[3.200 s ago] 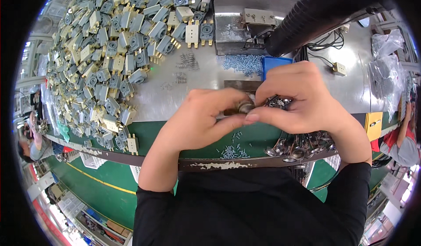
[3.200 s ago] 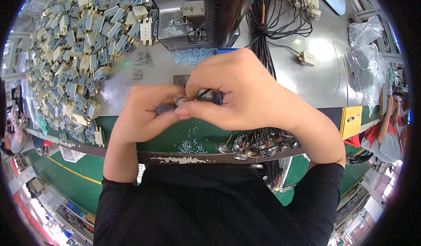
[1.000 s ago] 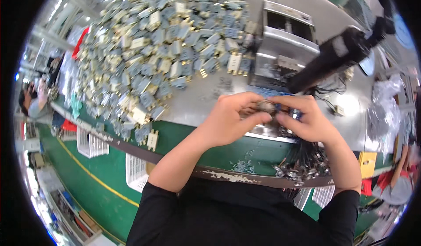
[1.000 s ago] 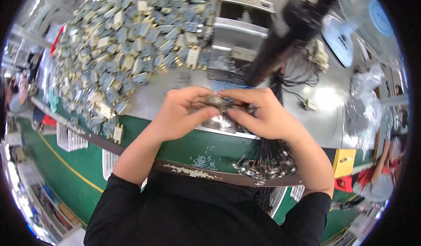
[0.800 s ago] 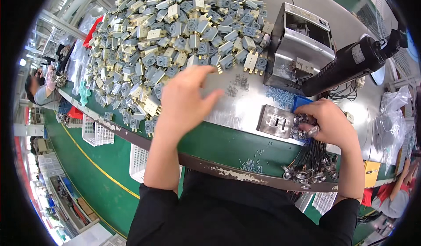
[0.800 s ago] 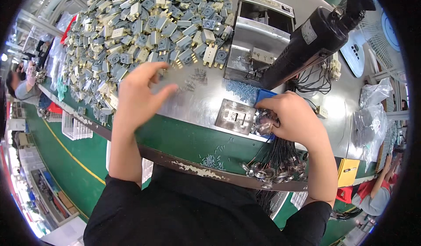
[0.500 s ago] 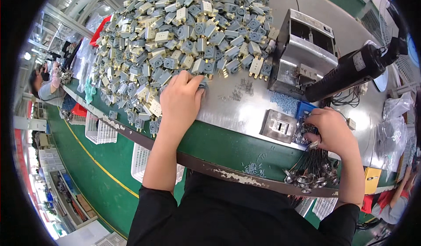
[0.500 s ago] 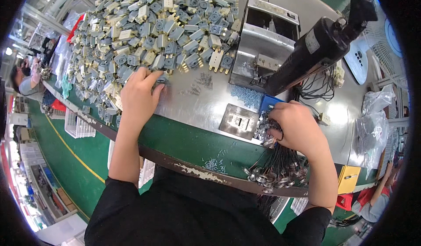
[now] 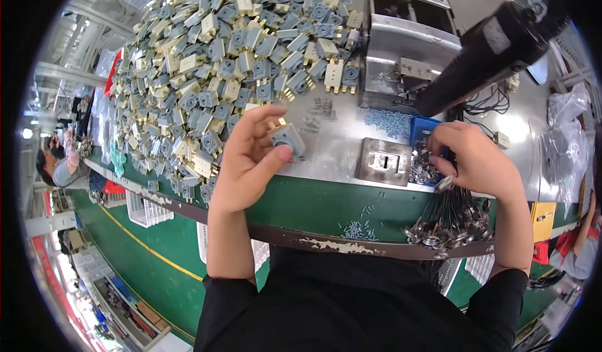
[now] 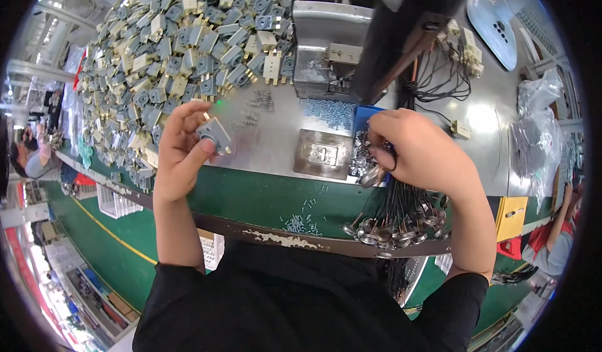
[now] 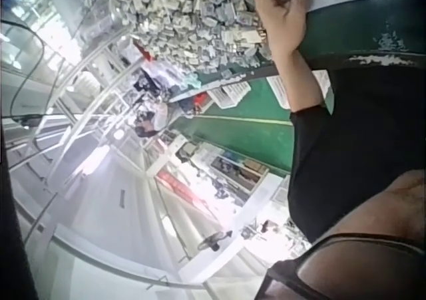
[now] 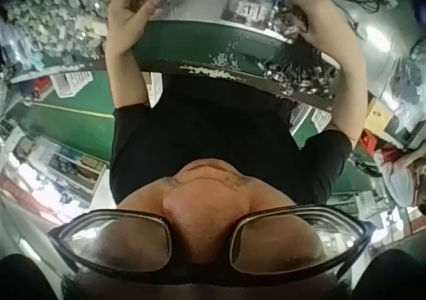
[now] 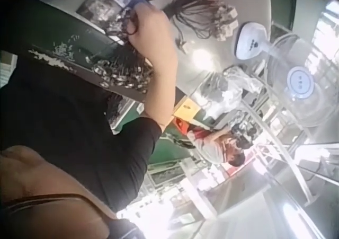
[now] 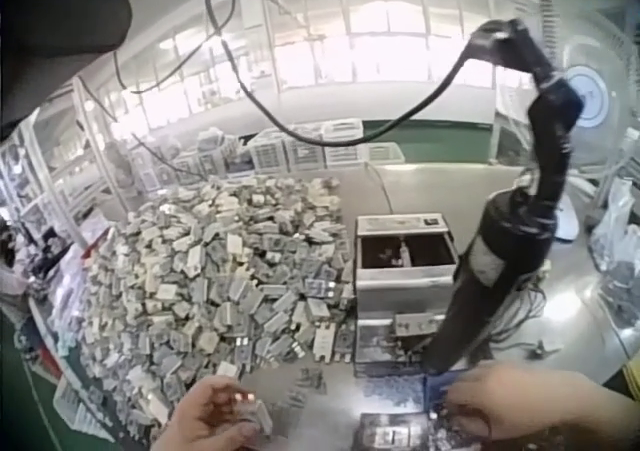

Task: Assembling small electronic components by attaching wires and using an electric screwdriver to fasten them.

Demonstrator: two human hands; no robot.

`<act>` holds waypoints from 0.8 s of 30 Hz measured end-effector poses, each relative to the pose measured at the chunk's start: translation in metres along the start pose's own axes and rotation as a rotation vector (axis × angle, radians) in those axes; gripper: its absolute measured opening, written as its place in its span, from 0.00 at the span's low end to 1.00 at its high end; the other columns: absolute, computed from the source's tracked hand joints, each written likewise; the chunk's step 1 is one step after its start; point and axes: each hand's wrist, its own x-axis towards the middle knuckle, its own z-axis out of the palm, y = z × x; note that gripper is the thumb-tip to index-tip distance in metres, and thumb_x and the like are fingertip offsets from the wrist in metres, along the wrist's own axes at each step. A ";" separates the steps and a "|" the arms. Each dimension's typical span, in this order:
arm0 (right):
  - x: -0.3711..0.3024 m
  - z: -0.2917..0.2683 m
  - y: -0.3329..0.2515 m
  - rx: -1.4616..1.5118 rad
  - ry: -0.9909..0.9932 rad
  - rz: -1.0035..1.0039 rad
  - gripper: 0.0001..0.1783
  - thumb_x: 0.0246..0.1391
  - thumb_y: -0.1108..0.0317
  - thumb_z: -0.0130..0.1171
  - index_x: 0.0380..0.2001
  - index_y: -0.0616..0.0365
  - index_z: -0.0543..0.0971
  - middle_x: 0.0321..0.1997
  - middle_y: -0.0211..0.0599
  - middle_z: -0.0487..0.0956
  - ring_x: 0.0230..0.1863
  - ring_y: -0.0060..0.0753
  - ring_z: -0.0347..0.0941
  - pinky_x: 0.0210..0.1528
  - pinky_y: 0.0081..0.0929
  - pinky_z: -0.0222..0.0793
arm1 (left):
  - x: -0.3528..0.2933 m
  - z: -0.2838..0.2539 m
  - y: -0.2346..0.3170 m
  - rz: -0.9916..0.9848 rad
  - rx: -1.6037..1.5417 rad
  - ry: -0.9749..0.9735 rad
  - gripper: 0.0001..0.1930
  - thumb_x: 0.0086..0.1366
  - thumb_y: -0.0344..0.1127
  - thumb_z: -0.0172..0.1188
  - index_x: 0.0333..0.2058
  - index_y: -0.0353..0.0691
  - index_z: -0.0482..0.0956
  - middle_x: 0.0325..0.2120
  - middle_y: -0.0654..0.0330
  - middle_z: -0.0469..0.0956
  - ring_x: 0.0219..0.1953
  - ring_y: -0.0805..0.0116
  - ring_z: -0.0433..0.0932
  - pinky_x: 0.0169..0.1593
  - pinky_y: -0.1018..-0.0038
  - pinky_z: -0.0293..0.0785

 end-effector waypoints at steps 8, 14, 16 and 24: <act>0.003 -0.004 -0.003 0.095 0.097 -0.002 0.10 0.52 0.78 0.68 0.30 0.64 0.74 0.33 0.46 0.83 0.37 0.51 0.81 0.40 0.40 0.75 | 0.010 0.039 0.002 -0.140 -0.348 -0.122 0.34 0.64 0.22 0.69 0.66 0.25 0.66 0.51 0.48 0.79 0.46 0.60 0.87 0.44 0.70 0.89; 0.003 -0.004 0.001 0.114 0.158 -0.021 0.10 0.53 0.77 0.68 0.30 0.63 0.74 0.33 0.45 0.83 0.35 0.50 0.81 0.40 0.39 0.75 | 0.011 0.057 0.010 -0.064 -0.127 -0.152 0.34 0.54 0.14 0.74 0.60 0.26 0.72 0.49 0.50 0.82 0.47 0.64 0.87 0.50 0.69 0.88; 0.001 -0.004 0.000 0.123 0.155 -0.008 0.10 0.52 0.77 0.68 0.30 0.63 0.74 0.33 0.44 0.83 0.35 0.49 0.81 0.40 0.38 0.75 | 0.013 0.059 0.009 0.004 -0.016 -0.178 0.30 0.50 0.15 0.79 0.53 0.28 0.77 0.47 0.51 0.83 0.47 0.65 0.87 0.50 0.71 0.87; -0.001 0.001 0.000 0.119 0.178 -0.021 0.10 0.53 0.77 0.68 0.31 0.62 0.74 0.33 0.43 0.83 0.35 0.50 0.82 0.40 0.38 0.76 | 0.021 0.071 -0.001 -0.003 -0.206 -0.044 0.26 0.52 0.23 0.81 0.46 0.33 0.75 0.45 0.48 0.83 0.42 0.70 0.86 0.45 0.75 0.86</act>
